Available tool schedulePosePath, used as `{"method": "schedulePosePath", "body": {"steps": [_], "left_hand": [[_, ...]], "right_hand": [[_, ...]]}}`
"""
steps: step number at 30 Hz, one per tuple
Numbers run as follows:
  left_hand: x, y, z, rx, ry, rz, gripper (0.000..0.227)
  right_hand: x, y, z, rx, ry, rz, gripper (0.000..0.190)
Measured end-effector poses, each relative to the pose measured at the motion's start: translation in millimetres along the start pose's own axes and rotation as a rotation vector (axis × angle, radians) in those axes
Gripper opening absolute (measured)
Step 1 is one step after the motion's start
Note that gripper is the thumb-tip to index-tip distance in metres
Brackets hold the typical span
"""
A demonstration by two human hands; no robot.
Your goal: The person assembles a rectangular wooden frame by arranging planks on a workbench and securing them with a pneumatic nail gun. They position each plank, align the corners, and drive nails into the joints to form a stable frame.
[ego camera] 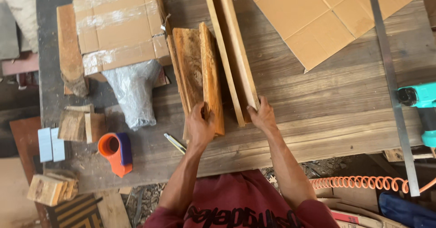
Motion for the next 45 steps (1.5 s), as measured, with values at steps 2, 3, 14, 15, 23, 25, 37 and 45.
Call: {"method": "schedulePosePath", "body": {"steps": [2,3,14,15,23,25,37,45], "left_hand": [[5.5,14.9,-9.0,-0.019,-0.052,-0.003,0.039],[8.1,22.3,-10.8,0.033,-0.06,-0.003,0.039],[0.5,25.8,0.2,0.261,-0.206,-0.01,0.039],[0.8,22.3,-5.0,0.272,-0.205,-0.014,0.039],[1.0,-60.8,-47.2,0.404,-0.153,0.07,0.038],[1.4,-89.1,-63.6,0.491,-0.083,0.141,0.034],[1.0,-175.0,-71.9,0.644,0.234,0.39,0.033],[11.6,-139.4,-101.8,0.706,0.243,0.499,0.027]], "right_hand": [[-5.9,-7.4,-0.7,0.004,-0.048,0.017,0.058],[-6.7,-9.3,4.7,0.032,-0.061,0.023,0.049],[13.3,8.9,-2.2,0.061,-0.023,-0.285,0.031],[12.9,19.9,-6.4,0.074,-0.023,-0.326,0.03],[-18.2,129.2,-103.0,0.191,-0.073,-0.425,0.035],[-36.9,151.5,-135.9,0.242,-0.114,-0.419,0.036],[-95.7,278.7,-113.2,0.251,0.249,-0.248,0.086],[-74.9,183.4,-13.0,0.481,1.212,0.599,0.132]]}}
Point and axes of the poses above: each hand's wrist, its own x-axis away from the middle knuckle, its own y-axis out of the back of the hand, z = x × y, the point moved 2 cm from there along -x, towards the middle knuckle, and after that the axes turned 9 degrees about y, right-handed, at the moved point
